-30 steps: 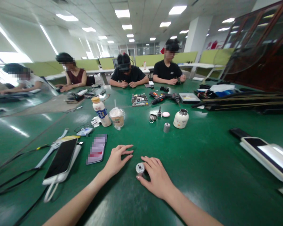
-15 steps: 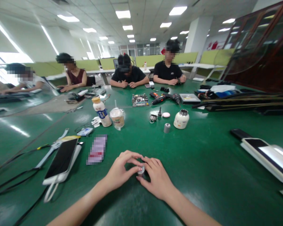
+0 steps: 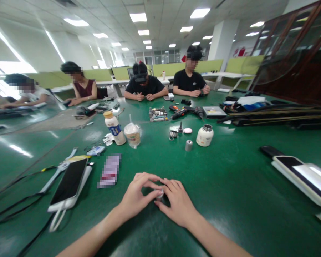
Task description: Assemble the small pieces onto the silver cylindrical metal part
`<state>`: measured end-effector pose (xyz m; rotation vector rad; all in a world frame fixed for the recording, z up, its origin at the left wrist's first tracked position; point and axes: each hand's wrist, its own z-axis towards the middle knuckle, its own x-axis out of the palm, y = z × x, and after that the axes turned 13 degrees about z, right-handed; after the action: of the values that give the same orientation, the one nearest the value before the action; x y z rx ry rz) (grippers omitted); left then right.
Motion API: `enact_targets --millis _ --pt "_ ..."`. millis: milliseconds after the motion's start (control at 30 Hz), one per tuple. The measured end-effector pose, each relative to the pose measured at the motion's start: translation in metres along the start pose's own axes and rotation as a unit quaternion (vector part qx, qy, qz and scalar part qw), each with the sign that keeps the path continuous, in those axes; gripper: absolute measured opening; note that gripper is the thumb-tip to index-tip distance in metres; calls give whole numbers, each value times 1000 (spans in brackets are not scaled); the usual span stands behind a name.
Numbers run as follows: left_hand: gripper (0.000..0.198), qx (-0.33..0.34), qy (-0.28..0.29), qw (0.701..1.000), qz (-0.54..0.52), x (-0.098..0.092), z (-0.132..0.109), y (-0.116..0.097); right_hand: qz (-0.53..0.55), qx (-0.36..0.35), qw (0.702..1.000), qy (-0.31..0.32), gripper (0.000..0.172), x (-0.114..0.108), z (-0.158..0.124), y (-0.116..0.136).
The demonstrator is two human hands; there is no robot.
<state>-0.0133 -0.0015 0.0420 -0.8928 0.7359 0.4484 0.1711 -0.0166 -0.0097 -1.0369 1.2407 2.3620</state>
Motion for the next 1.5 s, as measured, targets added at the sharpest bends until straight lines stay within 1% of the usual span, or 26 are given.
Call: enact_targets --millis 100,167,233,300,367,433,500,600,700,767,867,1067,1300,1500 --pt "20 -32 -61 997 22 -1 3 6 -3 7 1000 5 37 0 0 0" --pt "20 -56 -83 994 48 -2 6 17 -5 13 1000 9 35 -1 0 0" --pt "23 -75 -80 991 78 0 8 34 -7 18 1000 13 34 -2 0 0" --pt "26 -92 -54 990 97 5 8 52 -9 22 1000 16 34 -2 -1 1" --pt "17 -104 -29 989 98 10 8 67 -10 24 1000 17 35 -3 -1 2" --pt "12 -102 -23 990 94 13 8 73 -10 24 1000 16 36 -2 -1 2" --pt "11 -91 -36 992 80 13 8 68 -10 22 1000 15 36 -2 -1 1" --pt "10 -69 -54 996 19 9 8 48 -10 17 1000 15 38 -2 -1 0" --pt "12 -55 -25 997 -45 6 6 27 -5 12 1000 15 39 -1 -1 0" --pt "14 -55 1 997 -61 6 4 19 -4 8 1000 15 39 -1 0 -1" --pt "12 -58 19 995 -74 7 1 15 -7 4 1000 12 38 0 -1 0" --pt "9 -45 19 995 -91 2 2 11 -12 -1 1000 2 38 1 -2 -1" --pt "19 -10 66 996 -58 -2 3 1 -9 -4 1000 -7 42 3 -3 -5" --pt "16 2 62 997 -48 -3 2 2 -8 -1 1000 -7 42 3 -2 -3"
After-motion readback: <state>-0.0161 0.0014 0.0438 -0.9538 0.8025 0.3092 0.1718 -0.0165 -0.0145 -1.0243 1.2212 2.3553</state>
